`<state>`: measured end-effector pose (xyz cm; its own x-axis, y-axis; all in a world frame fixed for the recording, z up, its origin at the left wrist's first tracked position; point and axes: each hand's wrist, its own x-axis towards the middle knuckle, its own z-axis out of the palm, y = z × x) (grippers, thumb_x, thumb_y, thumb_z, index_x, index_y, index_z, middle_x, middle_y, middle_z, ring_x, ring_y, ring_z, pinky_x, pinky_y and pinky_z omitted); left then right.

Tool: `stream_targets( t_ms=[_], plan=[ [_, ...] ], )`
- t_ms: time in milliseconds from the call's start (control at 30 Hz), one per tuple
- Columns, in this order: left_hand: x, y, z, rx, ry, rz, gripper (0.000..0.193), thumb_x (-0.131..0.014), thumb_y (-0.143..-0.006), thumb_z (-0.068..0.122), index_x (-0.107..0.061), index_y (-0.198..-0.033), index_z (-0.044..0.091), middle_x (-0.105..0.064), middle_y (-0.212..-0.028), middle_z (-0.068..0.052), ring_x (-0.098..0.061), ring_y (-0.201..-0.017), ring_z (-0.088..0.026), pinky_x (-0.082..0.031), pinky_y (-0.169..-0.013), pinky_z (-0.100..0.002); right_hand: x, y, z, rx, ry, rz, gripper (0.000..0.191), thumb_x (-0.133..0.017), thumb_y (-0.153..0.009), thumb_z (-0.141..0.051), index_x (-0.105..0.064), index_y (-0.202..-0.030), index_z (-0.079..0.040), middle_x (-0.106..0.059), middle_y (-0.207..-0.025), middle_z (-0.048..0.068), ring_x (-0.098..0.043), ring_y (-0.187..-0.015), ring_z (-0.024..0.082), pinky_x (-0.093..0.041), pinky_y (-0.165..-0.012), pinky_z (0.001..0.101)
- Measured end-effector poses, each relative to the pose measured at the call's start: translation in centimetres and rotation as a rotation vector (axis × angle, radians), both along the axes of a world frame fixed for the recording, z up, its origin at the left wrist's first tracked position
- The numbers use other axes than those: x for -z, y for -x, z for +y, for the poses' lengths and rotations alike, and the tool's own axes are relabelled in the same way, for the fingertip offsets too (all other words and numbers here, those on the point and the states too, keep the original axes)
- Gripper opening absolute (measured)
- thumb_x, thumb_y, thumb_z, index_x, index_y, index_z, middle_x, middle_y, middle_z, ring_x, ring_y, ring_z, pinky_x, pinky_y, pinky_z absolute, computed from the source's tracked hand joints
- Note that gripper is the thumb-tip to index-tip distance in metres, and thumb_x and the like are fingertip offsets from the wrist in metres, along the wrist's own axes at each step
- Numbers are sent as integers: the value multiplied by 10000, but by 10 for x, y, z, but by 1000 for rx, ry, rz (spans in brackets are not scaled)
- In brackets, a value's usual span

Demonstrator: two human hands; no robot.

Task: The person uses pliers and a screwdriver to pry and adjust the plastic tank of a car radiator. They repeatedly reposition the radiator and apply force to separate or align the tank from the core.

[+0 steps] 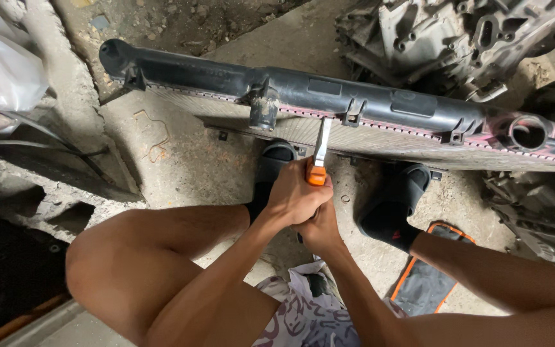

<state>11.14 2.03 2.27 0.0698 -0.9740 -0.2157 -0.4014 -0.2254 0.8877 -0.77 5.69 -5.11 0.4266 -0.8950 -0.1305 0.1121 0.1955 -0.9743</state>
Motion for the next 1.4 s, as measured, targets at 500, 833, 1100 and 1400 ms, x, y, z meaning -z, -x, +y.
stream_targets(
  t_ms=[500, 833, 1100, 1400],
  plan=[
    [12, 4, 11, -35, 65, 290, 212, -688, -747, 106, -671, -941, 21, -718, -879, -85, -700, -796, -197, -552, -748, -316, -35, 11, -10, -147, -79, 362, 327, -704, -755, 20, -627, -1072, 22, -699, -931, 98, -679, -857, 193, -547, -718, 339],
    [17, 35, 17, -9, -29, 163, 319, -721, -723, 142, -627, -1008, 37, -708, -908, -121, -701, -859, -287, -551, -788, -369, -32, 45, -5, -189, -69, 379, 303, -661, -761, 30, -655, -1064, 21, -736, -922, 121, -695, -872, 198, -567, -733, 355],
    [4, 77, -4, 118, -54, 98, 436, -735, -711, 201, -573, -1068, 8, -708, -954, -186, -719, -897, -350, -572, -814, -420, -13, 99, -3, -61, -57, 317, 395, -745, -734, 50, -635, -1111, 11, -703, -981, 65, -654, -920, 147, -551, -774, 319],
    [1, 102, -24, 186, -58, 45, 449, -729, -702, 200, -562, -1067, -3, -674, -896, -178, -699, -803, -324, -571, -755, -420, 0, 123, -13, -34, -76, 306, 319, -754, -753, 57, -659, -1055, 15, -705, -918, 53, -656, -851, 130, -557, -711, 314]
  ],
)
